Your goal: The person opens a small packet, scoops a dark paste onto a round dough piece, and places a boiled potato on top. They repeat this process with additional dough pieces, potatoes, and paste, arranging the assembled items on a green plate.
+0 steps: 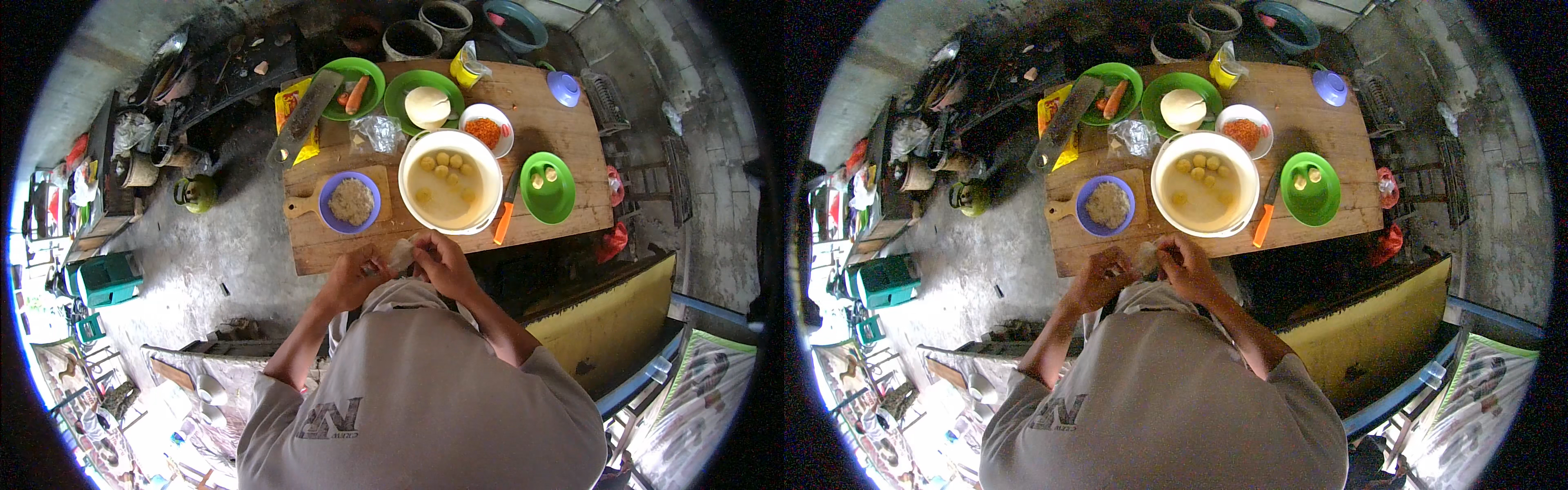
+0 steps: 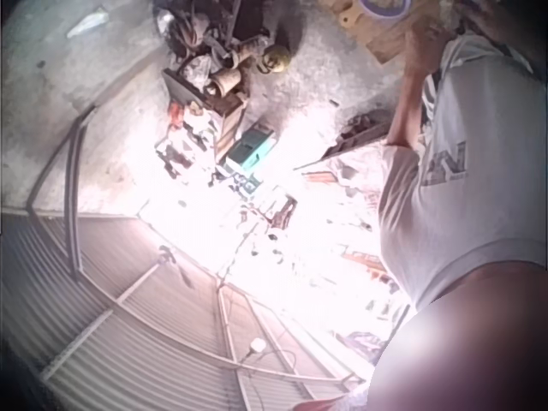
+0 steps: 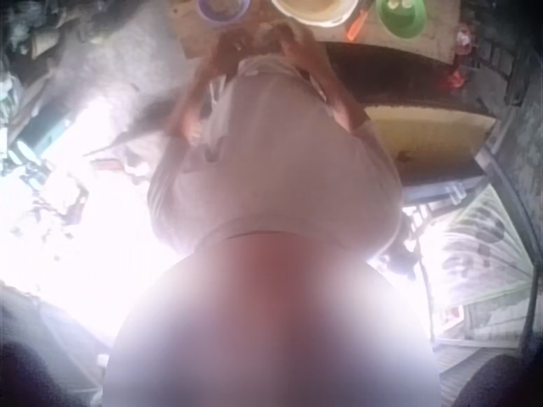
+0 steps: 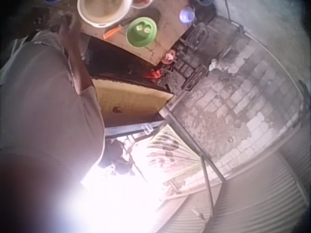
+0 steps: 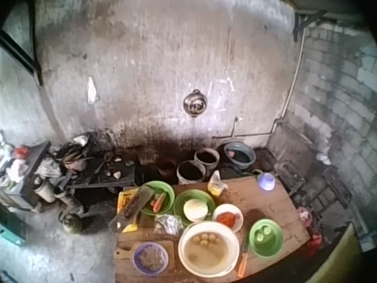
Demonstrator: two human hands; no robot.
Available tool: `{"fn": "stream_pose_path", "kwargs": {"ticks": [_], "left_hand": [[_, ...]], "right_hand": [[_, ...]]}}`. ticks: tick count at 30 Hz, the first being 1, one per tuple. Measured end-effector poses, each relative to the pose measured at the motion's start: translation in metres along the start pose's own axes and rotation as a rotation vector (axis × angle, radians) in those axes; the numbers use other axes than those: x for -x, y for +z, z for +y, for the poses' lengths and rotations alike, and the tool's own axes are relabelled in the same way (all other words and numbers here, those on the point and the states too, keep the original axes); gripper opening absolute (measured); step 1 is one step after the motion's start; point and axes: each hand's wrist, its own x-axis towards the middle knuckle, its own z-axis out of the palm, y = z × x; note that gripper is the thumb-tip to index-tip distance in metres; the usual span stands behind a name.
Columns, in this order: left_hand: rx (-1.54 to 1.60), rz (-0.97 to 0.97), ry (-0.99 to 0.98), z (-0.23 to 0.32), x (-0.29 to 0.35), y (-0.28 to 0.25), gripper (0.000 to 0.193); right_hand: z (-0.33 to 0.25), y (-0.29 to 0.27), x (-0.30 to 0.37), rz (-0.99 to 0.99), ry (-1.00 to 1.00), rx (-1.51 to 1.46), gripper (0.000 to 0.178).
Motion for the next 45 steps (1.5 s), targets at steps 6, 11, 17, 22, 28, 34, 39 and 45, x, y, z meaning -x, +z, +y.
{"fn": "stream_pose_path", "kwargs": {"ticks": [6,11,17,22,28,34,39,45], "left_hand": [[0.56,0.26,-0.266,0.006,-0.006,0.012,0.023],[0.734,0.393,-0.351,0.006,-0.013,0.014,0.017],[0.349,0.397,-0.131,-0.022,-0.01,-0.003,0.026],[0.033,0.144,0.15,-0.013,-0.016,-0.002,0.068],[0.314,-0.03,0.221,0.017,-0.042,0.002,0.062],[0.582,-0.106,0.167,0.016,-0.032,-0.004,0.041],[0.597,-0.049,0.076,0.01,-0.032,-0.002,0.027],[0.375,0.215,0.123,0.002,-0.043,0.018,0.02]], "right_hand": [[-0.011,-0.003,-0.005,0.132,-0.219,0.167,0.012],[-0.029,0.006,-0.004,0.108,-0.24,0.107,0.014],[-0.055,-0.004,-0.019,-0.117,-0.334,0.076,0.017],[-0.098,-0.012,-0.031,-0.288,-0.291,-0.251,0.015],[-0.143,-0.03,-0.043,-0.237,-0.322,-0.463,0.022],[-0.132,-0.031,-0.049,-0.04,-0.33,-0.478,0.028],[-0.083,-0.024,-0.037,-0.048,-0.228,0.134,0.057],[-0.014,-0.004,-0.026,0.024,-0.042,0.158,0.026]]}}
